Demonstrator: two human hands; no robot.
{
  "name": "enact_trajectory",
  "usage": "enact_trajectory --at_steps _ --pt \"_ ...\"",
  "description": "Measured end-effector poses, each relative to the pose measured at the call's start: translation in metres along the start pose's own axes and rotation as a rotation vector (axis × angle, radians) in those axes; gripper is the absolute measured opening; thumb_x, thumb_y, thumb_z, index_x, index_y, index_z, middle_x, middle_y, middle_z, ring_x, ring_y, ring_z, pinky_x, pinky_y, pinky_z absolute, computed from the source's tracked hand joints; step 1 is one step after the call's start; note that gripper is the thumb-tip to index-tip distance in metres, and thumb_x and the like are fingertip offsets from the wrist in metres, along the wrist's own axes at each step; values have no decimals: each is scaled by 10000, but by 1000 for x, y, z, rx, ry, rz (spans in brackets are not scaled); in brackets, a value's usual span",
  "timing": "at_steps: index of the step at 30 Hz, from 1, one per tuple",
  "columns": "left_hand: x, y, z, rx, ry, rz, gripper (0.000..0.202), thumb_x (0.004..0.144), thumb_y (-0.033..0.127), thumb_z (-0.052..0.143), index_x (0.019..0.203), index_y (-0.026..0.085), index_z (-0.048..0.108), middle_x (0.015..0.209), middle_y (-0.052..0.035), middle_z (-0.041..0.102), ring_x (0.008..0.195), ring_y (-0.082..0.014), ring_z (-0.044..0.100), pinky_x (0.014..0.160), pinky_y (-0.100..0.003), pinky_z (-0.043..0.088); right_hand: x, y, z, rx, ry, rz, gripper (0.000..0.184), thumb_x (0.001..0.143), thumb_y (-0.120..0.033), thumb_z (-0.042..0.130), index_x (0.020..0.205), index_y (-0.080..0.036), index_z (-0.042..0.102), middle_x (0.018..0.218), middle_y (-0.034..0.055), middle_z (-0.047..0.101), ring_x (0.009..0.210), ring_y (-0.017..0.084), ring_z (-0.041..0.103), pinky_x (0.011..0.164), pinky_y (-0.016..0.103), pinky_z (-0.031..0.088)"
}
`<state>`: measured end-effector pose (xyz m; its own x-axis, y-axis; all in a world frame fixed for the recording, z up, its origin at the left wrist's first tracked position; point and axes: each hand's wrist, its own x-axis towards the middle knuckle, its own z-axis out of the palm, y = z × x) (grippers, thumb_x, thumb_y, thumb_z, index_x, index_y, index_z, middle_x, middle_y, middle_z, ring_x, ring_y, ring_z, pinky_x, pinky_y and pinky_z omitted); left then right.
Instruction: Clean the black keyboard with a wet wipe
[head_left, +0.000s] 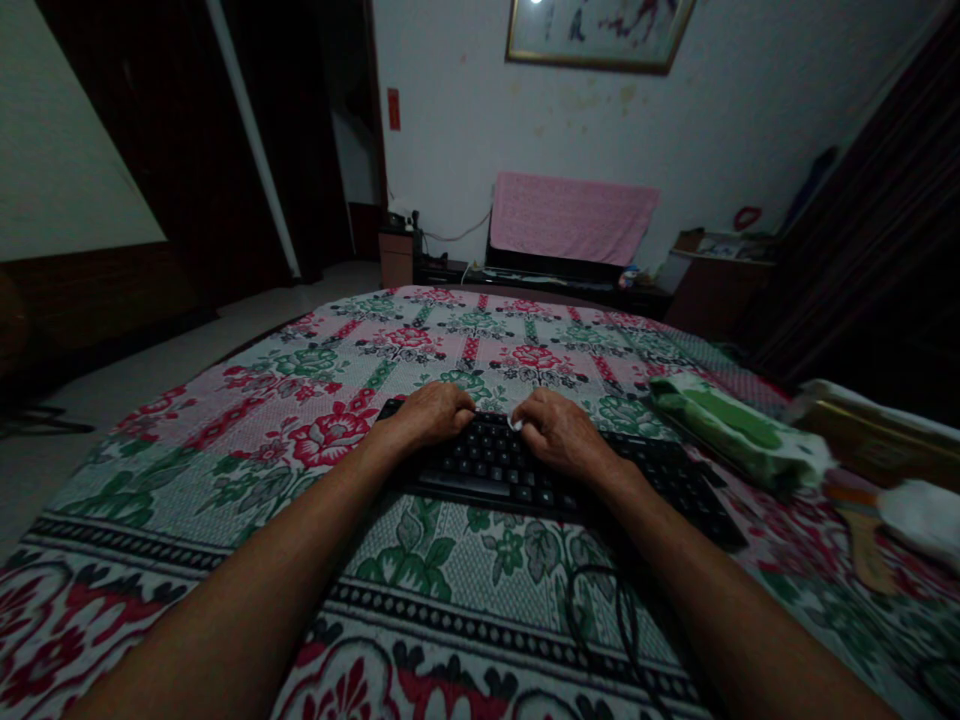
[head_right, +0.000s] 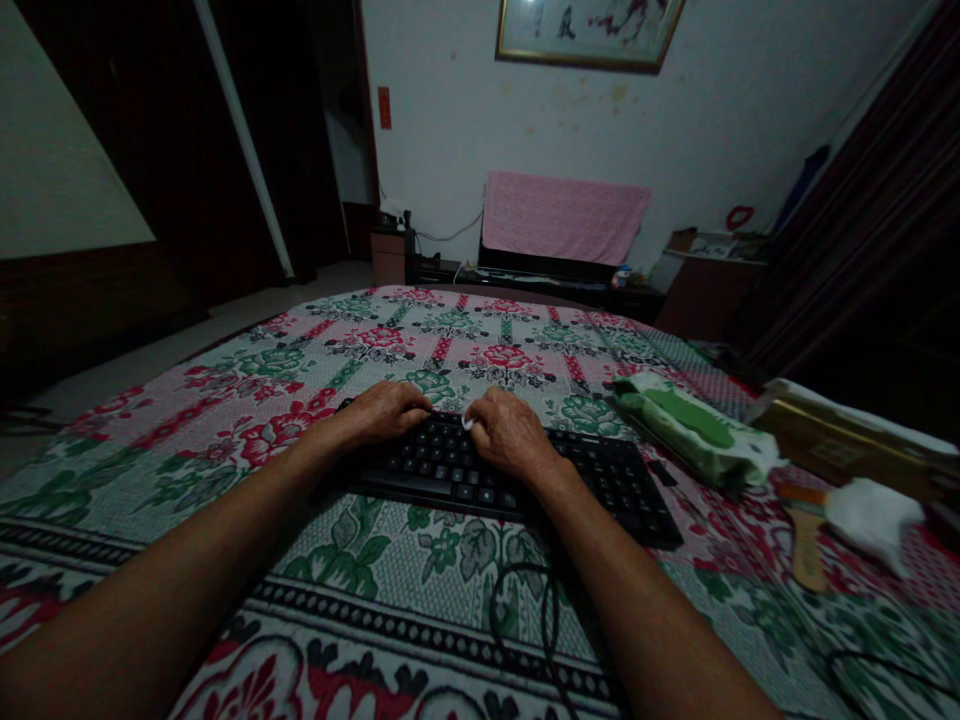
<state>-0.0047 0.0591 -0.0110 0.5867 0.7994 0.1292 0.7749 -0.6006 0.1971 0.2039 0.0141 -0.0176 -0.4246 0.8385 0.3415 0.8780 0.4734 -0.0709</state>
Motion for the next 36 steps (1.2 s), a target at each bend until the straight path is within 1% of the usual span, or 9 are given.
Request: enact_trajectory --at_steps 5,10,13,18,23,26,29,32,36 --pt "-1 1 -1 -1 1 9 295 786 281 414 961 249 649 978 -17 664 909 -176 585 774 -256 414 0 -3 3 -27 36 -15 225 800 -171 420 947 -211 585 857 52 522 795 159 475 709 256 351" --pt "-1 2 0 2 12 1 290 780 278 418 951 241 649 986 -23 661 911 -178 586 782 -257 413 1 -3 5 -33 45 4 191 788 -171 432 890 -191 592 841 57 520 798 165 474 726 264 354" --pt "-1 1 0 10 7 1 291 781 279 414 949 247 650 980 -16 663 905 -173 587 773 -249 415 3 -5 6 -22 70 -12 224 804 -165 409 945 -200 580 865 53 515 812 163 468 732 265 351" --pt "0 2 -1 15 -5 0 292 777 273 419 956 256 649 970 -7 664 896 -173 589 770 -249 420 6 -10 8 -14 21 -50 263 824 -181 400 1022 -235 564 885 50 510 810 161 462 718 265 350" --pt "-1 1 -1 -3 2 -9 291 781 275 420 964 251 646 991 -11 660 923 -167 580 797 -242 408 6 -8 3 37 -6 -72 254 784 -144 427 958 -226 593 883 46 530 830 159 479 737 265 362" --pt "-1 -1 0 -12 -4 -2 294 787 285 416 970 253 644 983 -16 662 921 -175 583 786 -253 412 8 1 -4 188 98 -51 262 788 -121 396 929 -207 599 883 42 565 850 149 508 766 262 377" --pt "0 -2 1 -15 -8 2 294 786 278 419 972 248 645 977 -25 663 919 -181 583 784 -265 414 9 14 -12 344 245 17 231 821 -178 382 935 -196 583 936 41 592 873 148 533 781 275 391" --pt "-1 1 -2 -9 -10 -4 296 786 270 418 970 237 647 977 -37 661 908 -190 584 774 -276 417 3 26 -15 359 248 66 207 823 -222 406 947 -188 568 915 42 609 851 154 546 772 280 398" --pt "-4 6 -6 -12 -26 -14 290 779 251 419 954 230 650 976 -37 660 903 -189 581 761 -269 414 -8 33 -6 328 258 108 198 800 -225 446 953 -188 566 958 54 598 893 161 544 799 288 396"
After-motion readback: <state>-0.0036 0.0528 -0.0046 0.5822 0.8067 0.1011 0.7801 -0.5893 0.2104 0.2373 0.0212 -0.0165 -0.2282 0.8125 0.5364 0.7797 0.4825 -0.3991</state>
